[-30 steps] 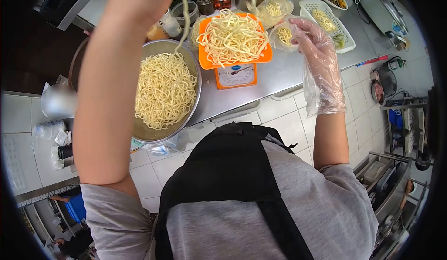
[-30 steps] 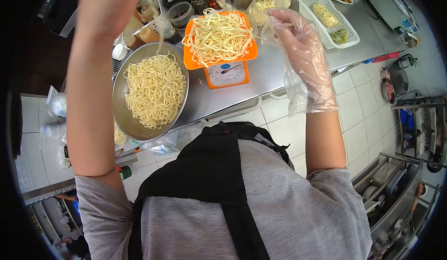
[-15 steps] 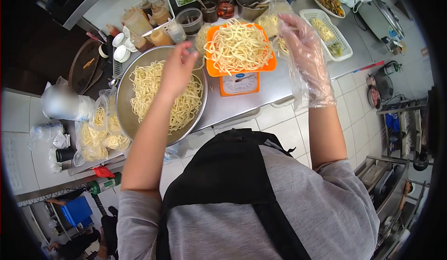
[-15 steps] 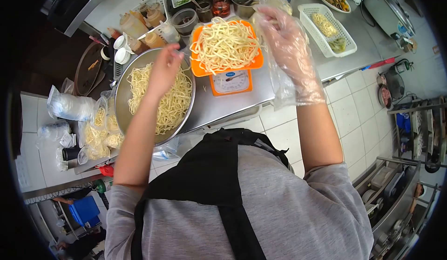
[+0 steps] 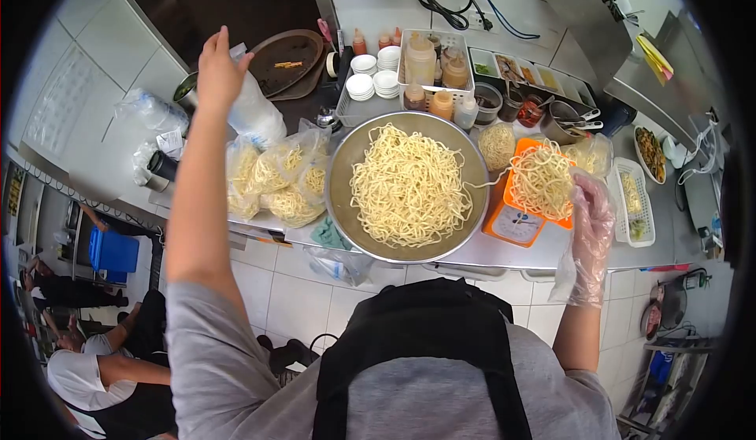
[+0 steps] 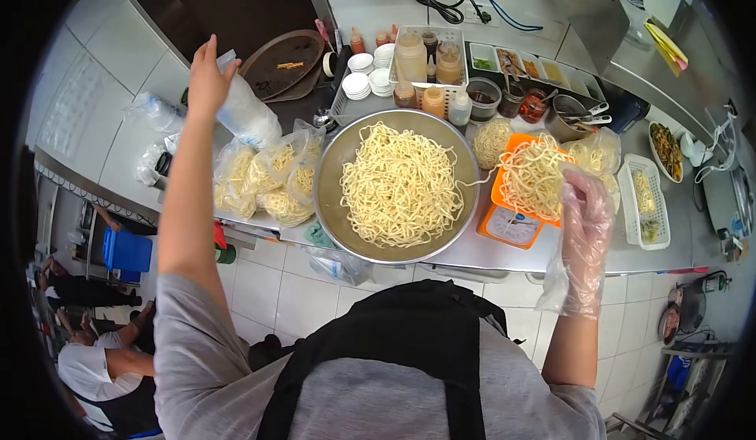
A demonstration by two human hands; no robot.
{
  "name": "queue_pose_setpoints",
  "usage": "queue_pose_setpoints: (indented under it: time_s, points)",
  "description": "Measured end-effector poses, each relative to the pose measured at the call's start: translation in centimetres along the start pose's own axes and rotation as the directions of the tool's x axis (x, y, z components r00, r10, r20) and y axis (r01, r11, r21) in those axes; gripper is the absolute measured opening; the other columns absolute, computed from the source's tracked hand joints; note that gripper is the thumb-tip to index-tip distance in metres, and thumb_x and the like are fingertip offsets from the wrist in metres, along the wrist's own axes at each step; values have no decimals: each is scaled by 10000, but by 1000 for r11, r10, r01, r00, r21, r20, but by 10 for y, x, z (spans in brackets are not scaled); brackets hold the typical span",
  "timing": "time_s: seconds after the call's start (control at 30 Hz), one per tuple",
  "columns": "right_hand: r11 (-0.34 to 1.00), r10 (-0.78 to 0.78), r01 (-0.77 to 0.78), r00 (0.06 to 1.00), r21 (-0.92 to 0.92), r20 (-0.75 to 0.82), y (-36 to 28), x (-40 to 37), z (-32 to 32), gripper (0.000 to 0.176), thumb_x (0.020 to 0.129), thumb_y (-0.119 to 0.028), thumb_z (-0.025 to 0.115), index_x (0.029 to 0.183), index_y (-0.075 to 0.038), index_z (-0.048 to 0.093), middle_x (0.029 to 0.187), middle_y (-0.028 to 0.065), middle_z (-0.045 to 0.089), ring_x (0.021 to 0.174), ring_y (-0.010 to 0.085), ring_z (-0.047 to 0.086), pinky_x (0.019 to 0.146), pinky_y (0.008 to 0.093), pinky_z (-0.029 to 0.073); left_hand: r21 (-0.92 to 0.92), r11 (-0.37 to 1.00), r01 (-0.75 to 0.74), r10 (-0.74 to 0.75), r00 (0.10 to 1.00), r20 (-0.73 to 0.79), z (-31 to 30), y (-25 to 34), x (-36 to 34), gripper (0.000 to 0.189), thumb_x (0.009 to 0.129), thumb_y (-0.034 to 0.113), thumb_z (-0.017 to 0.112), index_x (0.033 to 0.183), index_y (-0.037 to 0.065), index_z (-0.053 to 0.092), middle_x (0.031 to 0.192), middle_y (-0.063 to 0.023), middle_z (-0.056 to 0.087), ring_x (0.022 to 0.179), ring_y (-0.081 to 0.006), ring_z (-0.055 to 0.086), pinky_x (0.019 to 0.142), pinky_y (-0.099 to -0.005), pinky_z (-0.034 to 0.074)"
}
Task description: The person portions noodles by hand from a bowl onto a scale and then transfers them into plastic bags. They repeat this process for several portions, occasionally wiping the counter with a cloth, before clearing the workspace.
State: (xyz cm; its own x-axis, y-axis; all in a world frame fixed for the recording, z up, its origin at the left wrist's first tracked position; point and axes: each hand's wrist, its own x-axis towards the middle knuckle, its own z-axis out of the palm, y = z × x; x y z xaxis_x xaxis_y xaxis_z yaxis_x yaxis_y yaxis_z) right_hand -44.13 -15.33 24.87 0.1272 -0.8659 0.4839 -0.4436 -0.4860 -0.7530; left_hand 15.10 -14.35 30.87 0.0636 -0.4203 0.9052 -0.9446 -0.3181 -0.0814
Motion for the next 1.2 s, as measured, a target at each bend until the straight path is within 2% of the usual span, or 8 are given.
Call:
queue_pose_setpoints:
  time_s: [0.1,0.33,0.5,0.7,0.77,0.87,0.93,1.2]
  points:
    - [998,-46,48,996,-30,72,-23,-1,16,169,942,-46,583,1095,-23,653,1095,94,625,980,180,607,849,295,493,134,974,183,-225,693,685,5,-53,40,332,857,309,717,1120,108,715,1048,-136,713,1037,-323,658,912,-419,503]
    - [872,319,-374,924,316,213,-56,-20,56,253,981,-166,576,1174,-15,638,1147,80,632,981,173,605,871,294,485,-404,913,-62,12,992,-125,-112,69,79,261,938,373,605,1036,151,703,902,-97,712,774,-294,676,663,-398,523]
    - [158,288,-852,523,498,802,-86,-32,122,426,972,-194,604,1352,-27,510,1128,87,640,952,133,597,870,285,489,-753,341,-562,761,636,-130,-150,224,-107,227,712,181,682,935,141,667,808,-9,596,757,-199,597,692,-355,461]
    - [784,155,-416,850,461,503,-48,-58,138,384,818,16,659,1189,-57,590,1065,58,632,949,155,624,855,320,517,-912,203,-355,699,705,-119,-164,218,-119,266,957,354,576,1073,123,638,941,-13,609,882,-173,593,801,-318,483]
    - [932,-137,-7,919,361,370,-50,-61,137,392,795,13,676,1172,-61,597,1050,78,637,885,210,640,818,342,529,-947,248,205,302,912,277,-138,189,-113,328,912,340,653,1149,117,614,1016,-34,617,896,-174,598,777,-317,491]
    - [860,-509,456,794,230,332,-63,-77,139,404,748,-14,690,1140,-74,612,1007,138,640,817,342,649,746,411,541,-616,77,784,-11,618,786,-120,176,-110,347,934,294,642,1222,111,575,1074,-39,618,912,-153,600,746,-284,489]
    - [835,-509,532,647,142,567,-73,-83,138,386,752,-38,665,1133,-87,625,988,116,651,838,312,662,728,429,537,-1,-33,999,505,17,863,-116,172,-139,329,978,238,530,1279,104,523,1117,-25,615,951,-133,595,727,-272,499]
    - [722,-592,692,627,-12,505,-50,-81,138,381,710,-138,721,1074,-85,622,1024,90,642,985,284,635,811,394,521,39,-339,940,401,107,910,-120,184,-148,118,946,116,590,1041,56,626,1030,-49,634,883,-131,611,701,-253,494]
